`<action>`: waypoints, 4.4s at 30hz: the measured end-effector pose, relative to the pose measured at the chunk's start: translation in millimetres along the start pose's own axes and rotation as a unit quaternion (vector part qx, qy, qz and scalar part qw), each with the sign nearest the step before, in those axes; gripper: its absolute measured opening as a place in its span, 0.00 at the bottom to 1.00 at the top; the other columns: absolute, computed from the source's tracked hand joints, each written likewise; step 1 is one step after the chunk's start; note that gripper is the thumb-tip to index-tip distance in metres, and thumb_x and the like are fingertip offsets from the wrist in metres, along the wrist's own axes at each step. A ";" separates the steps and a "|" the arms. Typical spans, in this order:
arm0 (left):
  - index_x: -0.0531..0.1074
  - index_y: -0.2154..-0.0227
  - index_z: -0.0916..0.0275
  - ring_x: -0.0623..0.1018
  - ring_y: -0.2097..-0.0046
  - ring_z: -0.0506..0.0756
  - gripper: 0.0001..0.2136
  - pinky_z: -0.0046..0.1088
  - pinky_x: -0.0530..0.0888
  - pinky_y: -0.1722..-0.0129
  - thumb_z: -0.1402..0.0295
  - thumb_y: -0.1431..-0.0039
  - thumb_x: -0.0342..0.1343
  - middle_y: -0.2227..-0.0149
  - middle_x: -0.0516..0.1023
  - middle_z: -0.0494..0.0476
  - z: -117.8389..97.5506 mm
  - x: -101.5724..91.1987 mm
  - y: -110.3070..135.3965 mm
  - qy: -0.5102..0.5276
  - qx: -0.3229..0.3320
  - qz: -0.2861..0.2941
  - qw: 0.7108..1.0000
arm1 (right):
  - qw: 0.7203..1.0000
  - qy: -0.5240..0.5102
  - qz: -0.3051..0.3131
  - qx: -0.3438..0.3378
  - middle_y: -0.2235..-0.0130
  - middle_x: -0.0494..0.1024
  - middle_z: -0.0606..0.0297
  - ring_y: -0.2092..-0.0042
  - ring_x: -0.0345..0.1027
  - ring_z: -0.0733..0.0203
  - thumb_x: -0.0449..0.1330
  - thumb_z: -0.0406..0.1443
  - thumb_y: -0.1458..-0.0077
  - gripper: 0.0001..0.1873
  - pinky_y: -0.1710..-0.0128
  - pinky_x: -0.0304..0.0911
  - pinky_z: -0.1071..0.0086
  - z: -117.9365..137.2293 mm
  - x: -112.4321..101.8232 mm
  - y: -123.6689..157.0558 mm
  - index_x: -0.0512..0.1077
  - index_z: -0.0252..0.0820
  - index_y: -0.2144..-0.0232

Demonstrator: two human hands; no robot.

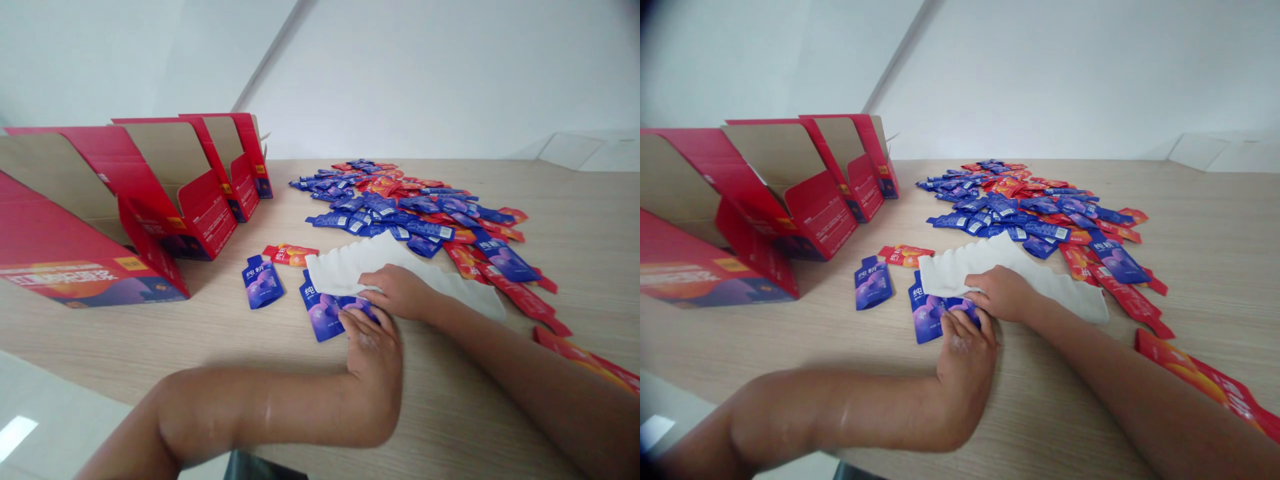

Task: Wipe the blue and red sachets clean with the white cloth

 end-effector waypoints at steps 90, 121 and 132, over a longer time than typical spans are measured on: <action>0.68 0.53 0.76 0.76 0.57 0.66 0.17 0.51 0.71 0.57 0.75 0.46 0.46 0.59 0.76 0.80 0.0 1.1 -0.4 -0.025 0.009 0.007 1.000 | 0.999 -0.034 0.009 -0.027 0.73 0.76 0.62 0.69 0.66 0.61 0.50 0.42 0.42 0.14 0.70 0.48 0.72 -1.4 -1.3 1.2 0.70 0.41 0.71; 0.68 0.54 0.76 0.76 0.57 0.67 0.16 0.53 0.71 0.57 0.77 0.46 0.48 0.59 0.76 0.81 1.0 -0.5 -1.2 0.010 0.010 0.004 1.000 | 0.998 -0.052 -0.040 -0.012 0.70 0.76 0.62 0.66 0.66 0.59 0.51 0.43 0.42 0.14 0.68 0.49 0.71 4.6 -17.4 5.1 0.72 0.41 0.68; 0.68 0.53 0.77 0.76 0.56 0.66 0.17 0.54 0.70 0.56 0.76 0.46 0.49 0.60 0.76 0.80 -0.4 3.0 0.8 0.030 -0.001 -0.006 1.000 | 0.999 0.018 -0.011 0.041 0.71 0.76 0.61 0.69 0.67 0.59 0.49 0.42 0.41 0.15 0.70 0.48 0.71 -10.0 -6.3 1.7 0.71 0.40 0.69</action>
Point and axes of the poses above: each hand's wrist, its own y-axis away from the middle knuckle, its own x-axis out of the palm, z = x × y, the point moved 1 cm from there along -y, towards the middle knuckle
